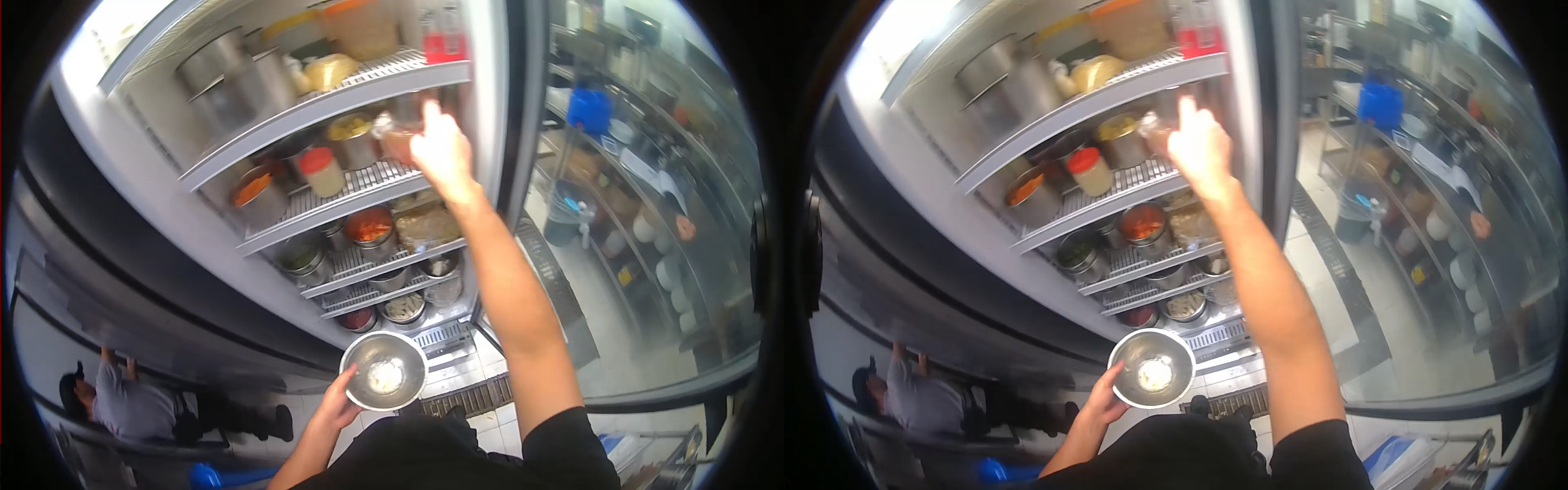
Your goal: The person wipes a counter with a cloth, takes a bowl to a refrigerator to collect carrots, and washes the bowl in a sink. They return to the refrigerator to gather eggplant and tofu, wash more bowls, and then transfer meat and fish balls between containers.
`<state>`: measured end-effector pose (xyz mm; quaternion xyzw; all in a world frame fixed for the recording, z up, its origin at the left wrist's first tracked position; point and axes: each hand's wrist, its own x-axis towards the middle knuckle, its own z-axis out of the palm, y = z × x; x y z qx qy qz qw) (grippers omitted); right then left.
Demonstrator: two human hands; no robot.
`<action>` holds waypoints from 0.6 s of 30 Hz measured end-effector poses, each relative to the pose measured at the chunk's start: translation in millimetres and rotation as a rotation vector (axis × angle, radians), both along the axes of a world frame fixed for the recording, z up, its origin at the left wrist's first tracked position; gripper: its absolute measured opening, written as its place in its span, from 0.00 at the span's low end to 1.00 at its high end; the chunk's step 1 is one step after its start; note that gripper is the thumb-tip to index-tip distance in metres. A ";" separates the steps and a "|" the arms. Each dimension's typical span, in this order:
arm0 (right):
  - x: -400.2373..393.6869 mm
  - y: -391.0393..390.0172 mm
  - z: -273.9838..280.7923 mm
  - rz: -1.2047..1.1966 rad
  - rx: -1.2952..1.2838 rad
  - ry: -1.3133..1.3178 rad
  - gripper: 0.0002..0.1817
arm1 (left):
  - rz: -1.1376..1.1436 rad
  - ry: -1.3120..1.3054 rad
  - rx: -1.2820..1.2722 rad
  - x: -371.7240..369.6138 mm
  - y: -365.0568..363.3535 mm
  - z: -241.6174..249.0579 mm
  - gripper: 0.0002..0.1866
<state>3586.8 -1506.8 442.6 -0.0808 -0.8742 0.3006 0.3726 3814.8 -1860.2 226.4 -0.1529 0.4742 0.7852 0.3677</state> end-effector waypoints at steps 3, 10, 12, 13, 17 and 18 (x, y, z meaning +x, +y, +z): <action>44.1 -15.3 -10.1 0.187 -0.146 0.476 0.27 | -0.038 -0.005 0.030 -3.2 -1.6 -6.2 0.31; 247.1 -66.1 -21.3 0.026 -0.210 0.814 0.13 | -0.163 -0.082 0.074 -23.1 5.3 -61.9 0.35; 259.7 -85.9 -11.2 -0.044 -0.034 0.783 0.13 | -0.296 0.149 0.086 -28.5 5.0 -54.8 0.40; 261.5 -94.0 -7.4 -0.063 0.014 0.780 0.13 | -0.361 0.037 0.102 -38.6 9.4 -40.7 0.40; 266.6 -113.0 5.2 -0.137 0.126 0.769 0.14 | -0.344 0.175 0.137 -47.2 9.0 -26.5 0.40; 266.6 -117.1 8.0 -0.148 0.138 0.772 0.14 | -0.332 0.187 0.169 -48.1 6.6 -25.1 0.40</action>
